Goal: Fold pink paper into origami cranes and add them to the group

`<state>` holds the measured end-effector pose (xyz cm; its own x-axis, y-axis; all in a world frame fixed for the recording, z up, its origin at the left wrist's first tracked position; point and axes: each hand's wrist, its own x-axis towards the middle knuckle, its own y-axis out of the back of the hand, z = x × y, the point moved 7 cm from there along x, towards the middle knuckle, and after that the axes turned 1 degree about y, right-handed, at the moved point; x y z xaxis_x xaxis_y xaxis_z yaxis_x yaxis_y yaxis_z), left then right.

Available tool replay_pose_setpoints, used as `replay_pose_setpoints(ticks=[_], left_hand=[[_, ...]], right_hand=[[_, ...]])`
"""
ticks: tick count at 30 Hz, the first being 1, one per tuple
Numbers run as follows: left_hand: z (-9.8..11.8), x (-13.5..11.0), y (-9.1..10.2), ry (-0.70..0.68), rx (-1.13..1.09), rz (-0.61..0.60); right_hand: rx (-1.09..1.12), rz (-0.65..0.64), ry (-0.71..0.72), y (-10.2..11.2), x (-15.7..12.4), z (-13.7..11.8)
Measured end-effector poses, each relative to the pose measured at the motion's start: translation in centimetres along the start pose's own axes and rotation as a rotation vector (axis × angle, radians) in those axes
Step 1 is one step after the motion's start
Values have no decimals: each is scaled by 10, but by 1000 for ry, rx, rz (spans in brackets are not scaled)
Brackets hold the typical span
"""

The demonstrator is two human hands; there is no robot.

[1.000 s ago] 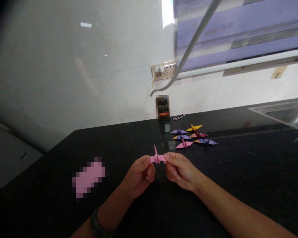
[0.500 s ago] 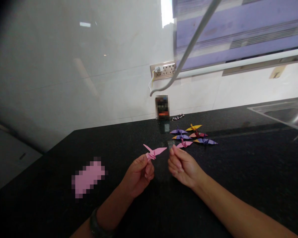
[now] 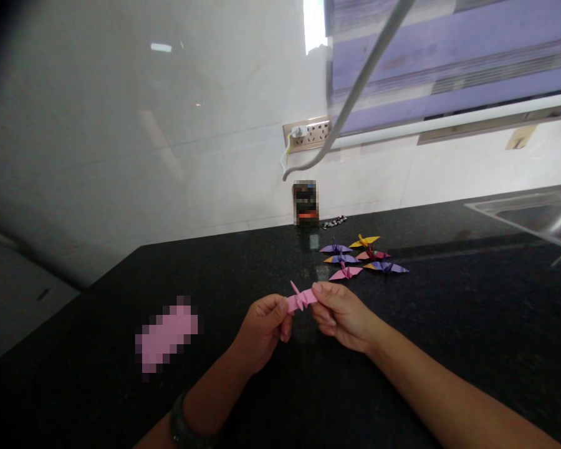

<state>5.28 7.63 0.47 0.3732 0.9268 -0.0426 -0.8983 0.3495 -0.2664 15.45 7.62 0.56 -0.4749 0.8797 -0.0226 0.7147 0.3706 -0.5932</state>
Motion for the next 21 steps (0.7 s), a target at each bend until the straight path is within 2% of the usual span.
replay_pose_setpoints(ticks=[5, 8, 11, 15, 18, 21], left_hand=[[0, 0, -8, 47, -248, -50], [1, 2, -5, 56, -352, -24], [-1, 4, 1, 92, -365, 40], [-11, 2, -4, 219, -301, -30], [-11, 1, -8, 213, -302, -63], [-10, 1, -6, 204, -401, -27]], right_hand=[[141, 12, -47, 3, 3, 5], [182, 47, -36, 9, 5, 2], [181, 92, -49, 15, 6, 1], [136, 121, -101, 15, 6, 8], [106, 133, -144, 13, 4, 15], [141, 124, -217, 11, 3, 21]])
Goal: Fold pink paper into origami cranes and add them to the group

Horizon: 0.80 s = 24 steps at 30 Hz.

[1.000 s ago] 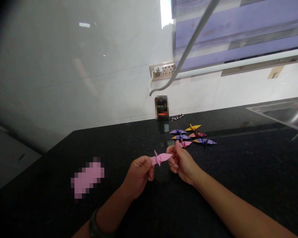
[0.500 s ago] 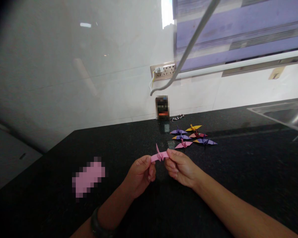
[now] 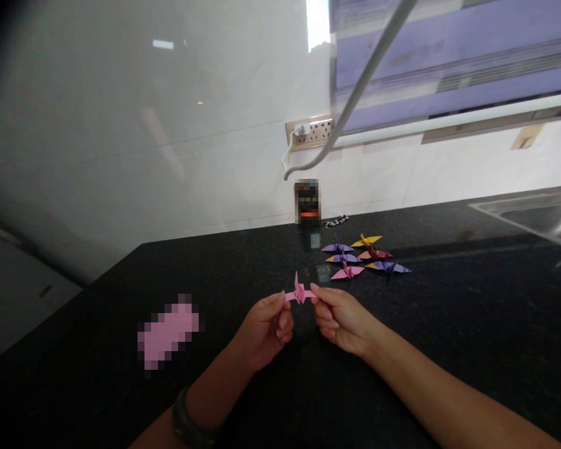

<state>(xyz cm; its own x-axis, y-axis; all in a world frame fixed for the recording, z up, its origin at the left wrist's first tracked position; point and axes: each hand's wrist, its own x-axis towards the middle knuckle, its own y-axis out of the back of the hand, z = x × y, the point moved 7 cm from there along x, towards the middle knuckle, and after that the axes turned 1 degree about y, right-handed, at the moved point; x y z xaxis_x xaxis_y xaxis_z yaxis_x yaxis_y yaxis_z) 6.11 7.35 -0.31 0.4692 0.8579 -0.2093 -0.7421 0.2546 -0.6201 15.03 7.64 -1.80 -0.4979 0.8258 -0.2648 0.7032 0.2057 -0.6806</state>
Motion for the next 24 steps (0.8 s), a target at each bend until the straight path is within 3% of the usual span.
replay_pose_setpoints(ticks=[4, 8, 16, 20, 24], left_hand=[[-1, 1, 2, 24, -107, 36], [0, 2, 2, 21, -76, 33], [9, 0, 5, -171, 378, 75], [16, -3, 6, -235, 575, 120], [18, -5, 4, -188, 710, 137]], right_hand=[[64, -2, -81, 1, -1, 4], [46, 23, -60, 3, -2, 1], [-77, 65, 91, 9, -4, -26], [-149, 119, 292, 21, -7, -55], [-466, 177, 517, 20, -17, -74]])
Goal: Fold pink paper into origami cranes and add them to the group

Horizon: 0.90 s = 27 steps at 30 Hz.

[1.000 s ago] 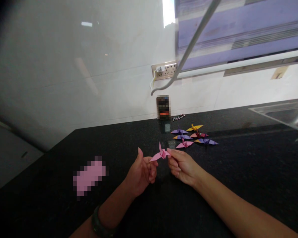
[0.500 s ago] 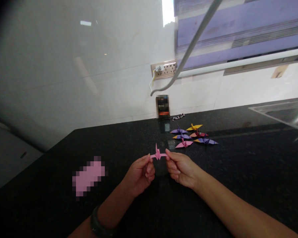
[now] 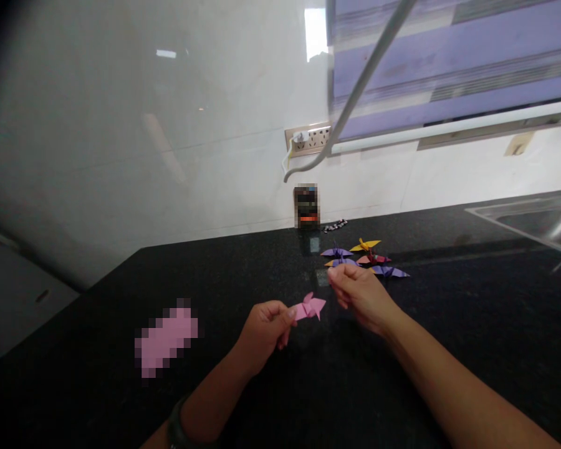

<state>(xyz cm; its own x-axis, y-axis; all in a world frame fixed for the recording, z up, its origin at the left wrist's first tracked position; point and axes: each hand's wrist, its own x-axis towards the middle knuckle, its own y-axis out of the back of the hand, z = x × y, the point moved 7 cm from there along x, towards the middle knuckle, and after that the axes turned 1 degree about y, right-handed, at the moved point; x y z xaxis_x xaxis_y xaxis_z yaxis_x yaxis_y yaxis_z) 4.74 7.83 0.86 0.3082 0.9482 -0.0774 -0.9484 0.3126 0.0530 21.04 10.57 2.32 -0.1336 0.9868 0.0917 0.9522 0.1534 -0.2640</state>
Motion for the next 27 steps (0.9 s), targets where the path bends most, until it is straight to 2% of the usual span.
replay_pose_setpoints(ticks=[2, 7, 10, 12, 16, 21, 27], left_hand=[[0, -1, -2, 23, -22, -36], [-8, -2, -9, 112, -256, -192], [-14, -5, -16, 210, -348, -303], [-16, -6, -18, 257, -382, -333], [-17, -5, -17, 302, -430, -329], [-18, -5, -17, 333, -487, -347], [-18, -3, -15, 363, -559, -316]], right_hand=[[-171, -57, 76, -6, -4, -7], [-484, -283, 184, -28, -14, -17], [-498, -353, 157, -35, -17, -15], [-478, -382, 141, -36, -18, -14], [-498, -418, 161, -38, -18, -13], [-446, -442, 62, -36, -17, -5], [-440, -361, 39, -32, -13, 0]])
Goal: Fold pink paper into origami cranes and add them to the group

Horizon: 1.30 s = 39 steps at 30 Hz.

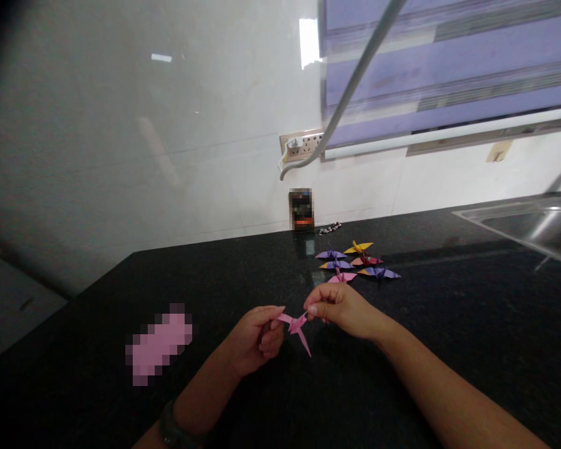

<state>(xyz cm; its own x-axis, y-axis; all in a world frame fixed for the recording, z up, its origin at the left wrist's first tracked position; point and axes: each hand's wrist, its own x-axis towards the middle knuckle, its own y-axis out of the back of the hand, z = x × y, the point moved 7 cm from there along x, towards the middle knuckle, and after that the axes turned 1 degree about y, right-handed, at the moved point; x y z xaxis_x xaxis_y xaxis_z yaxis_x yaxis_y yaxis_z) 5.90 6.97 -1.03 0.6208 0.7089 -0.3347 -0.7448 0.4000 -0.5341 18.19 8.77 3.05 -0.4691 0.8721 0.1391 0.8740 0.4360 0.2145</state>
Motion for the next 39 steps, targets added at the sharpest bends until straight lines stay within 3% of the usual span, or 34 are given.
replay_pose_setpoints(ticks=[5, 9, 12, 17, 23, 32, 39], left_hand=[[10, 2, 9, -84, -112, 126], [15, 1, 14, -133, -158, 208], [14, -1, 12, -125, -153, 204], [15, -4, 10, -152, -156, 207], [17, -6, 11, -186, -156, 207], [14, -3, 14, -175, -149, 221], [18, -4, 15, -210, -148, 262]], right_hand=[[-8, 179, 74, 21, -2, -11], [22, 563, 156, 68, -18, -26], [-30, 773, 134, 99, -37, -33], [-274, 951, 63, 131, -71, -42], [-719, 974, -187, 146, -97, -22], [-869, 915, -394, 145, -96, 14], [-910, 857, -386, 130, -79, -1]])
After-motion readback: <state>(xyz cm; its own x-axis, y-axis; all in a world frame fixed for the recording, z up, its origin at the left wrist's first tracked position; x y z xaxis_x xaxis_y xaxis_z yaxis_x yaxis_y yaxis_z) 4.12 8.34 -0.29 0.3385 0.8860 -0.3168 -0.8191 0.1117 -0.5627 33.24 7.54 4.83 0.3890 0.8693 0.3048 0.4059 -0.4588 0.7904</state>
